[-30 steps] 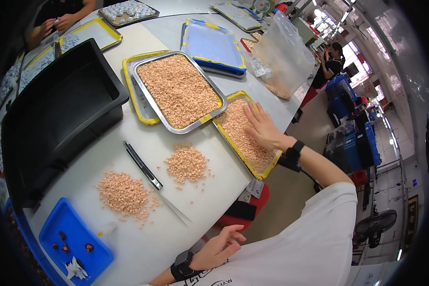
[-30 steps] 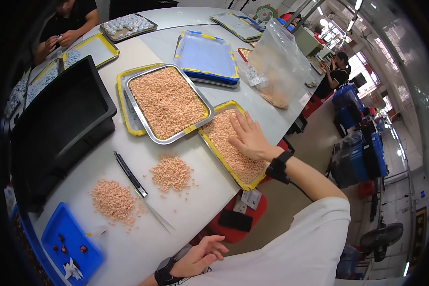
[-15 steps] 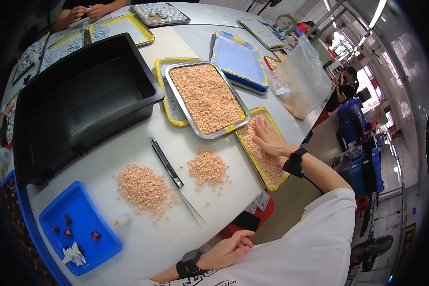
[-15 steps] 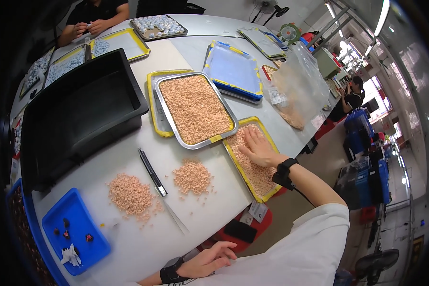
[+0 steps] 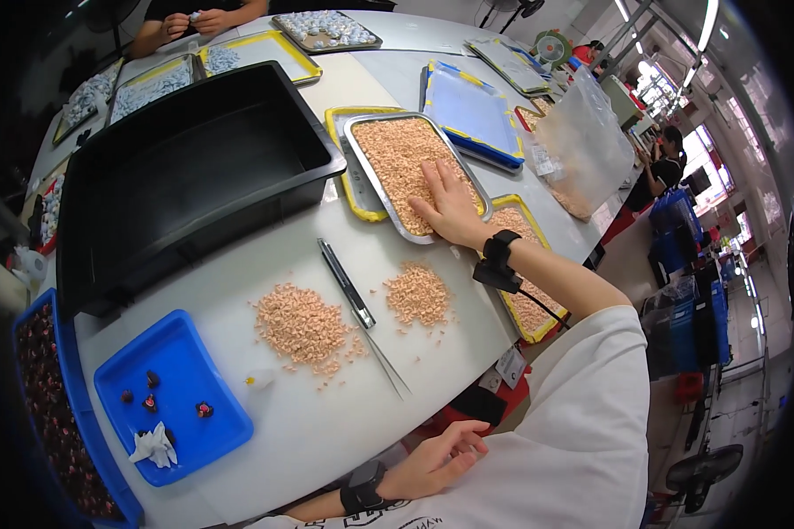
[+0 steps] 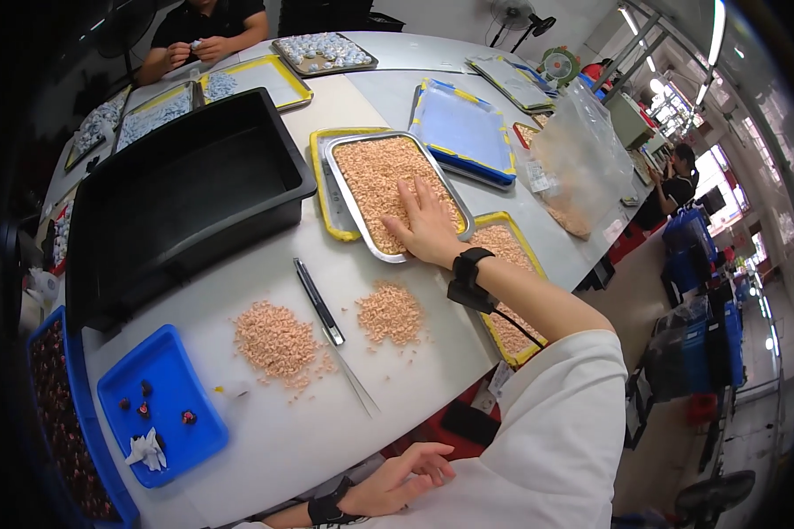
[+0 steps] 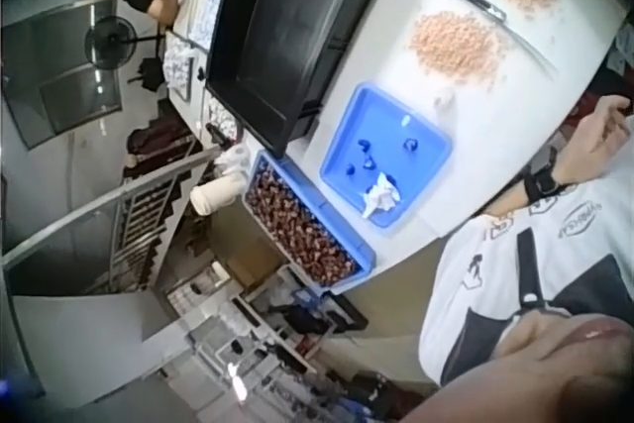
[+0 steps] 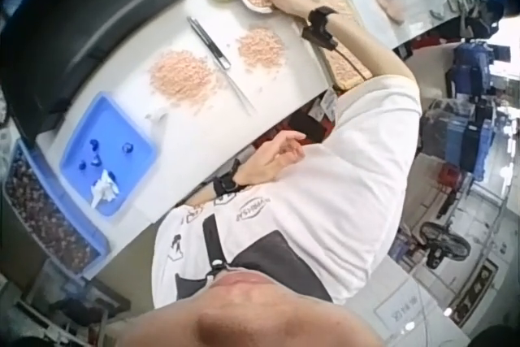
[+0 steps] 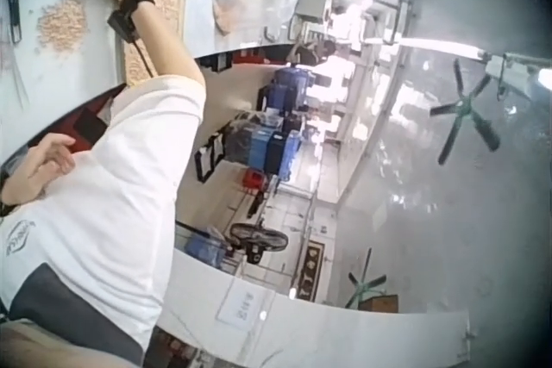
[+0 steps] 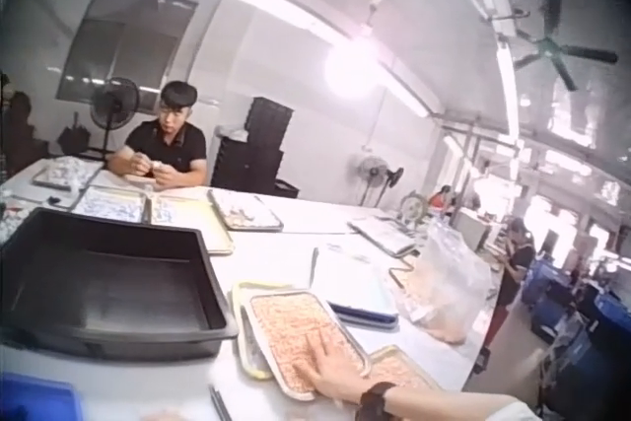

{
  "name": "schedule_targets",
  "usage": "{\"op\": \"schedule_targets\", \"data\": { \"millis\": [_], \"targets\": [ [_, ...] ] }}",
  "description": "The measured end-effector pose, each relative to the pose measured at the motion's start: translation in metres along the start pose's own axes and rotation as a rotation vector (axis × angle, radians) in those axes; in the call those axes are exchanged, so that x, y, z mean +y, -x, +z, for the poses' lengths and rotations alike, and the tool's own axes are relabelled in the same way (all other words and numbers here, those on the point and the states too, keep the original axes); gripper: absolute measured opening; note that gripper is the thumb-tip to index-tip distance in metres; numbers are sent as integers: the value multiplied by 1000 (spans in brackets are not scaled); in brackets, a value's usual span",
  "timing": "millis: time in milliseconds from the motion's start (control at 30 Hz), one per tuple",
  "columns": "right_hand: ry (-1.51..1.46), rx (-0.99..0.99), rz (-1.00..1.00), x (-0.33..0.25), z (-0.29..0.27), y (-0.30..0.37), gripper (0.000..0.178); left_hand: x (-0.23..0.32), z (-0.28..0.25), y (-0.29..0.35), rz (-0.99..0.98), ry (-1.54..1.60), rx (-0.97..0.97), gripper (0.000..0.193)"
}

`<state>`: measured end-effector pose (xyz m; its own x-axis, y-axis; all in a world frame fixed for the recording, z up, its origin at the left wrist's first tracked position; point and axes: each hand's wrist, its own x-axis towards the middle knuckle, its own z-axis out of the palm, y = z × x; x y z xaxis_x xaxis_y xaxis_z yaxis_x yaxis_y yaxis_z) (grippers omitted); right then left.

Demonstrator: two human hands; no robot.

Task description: Applying glue to small chocolate-shaped base objects and attaching red decorative components using tweezers.

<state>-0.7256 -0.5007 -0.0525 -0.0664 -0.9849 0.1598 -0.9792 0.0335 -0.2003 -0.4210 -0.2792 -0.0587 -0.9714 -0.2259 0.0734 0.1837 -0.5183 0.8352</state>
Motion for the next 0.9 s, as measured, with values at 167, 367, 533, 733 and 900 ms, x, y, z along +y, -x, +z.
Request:
{"op": "schedule_targets", "data": {
  "millis": [167, 367, 533, 733, 900],
  "targets": [
    [-76, 86, -119, -1, 5, -5, 56, 3, -4, 10, 34, -5, 37, 49],
    [-93, 245, -202, -14, 4, -18, 29, 1, -10, 16, 28, 29, 22, 45],
    [-25, 246, -209, -16, 7, -26, 19, 6, -13, 18, 10, -6, 14, 48],
    [74, 242, -173, -15, 6, -43, 20, 11, -8, 22, -17, 3, 65, 40],
    [83, 243, -64, -21, -22, -48, 23, 12, -9, 24, 3, -28, 84, 39]
  ]
}}
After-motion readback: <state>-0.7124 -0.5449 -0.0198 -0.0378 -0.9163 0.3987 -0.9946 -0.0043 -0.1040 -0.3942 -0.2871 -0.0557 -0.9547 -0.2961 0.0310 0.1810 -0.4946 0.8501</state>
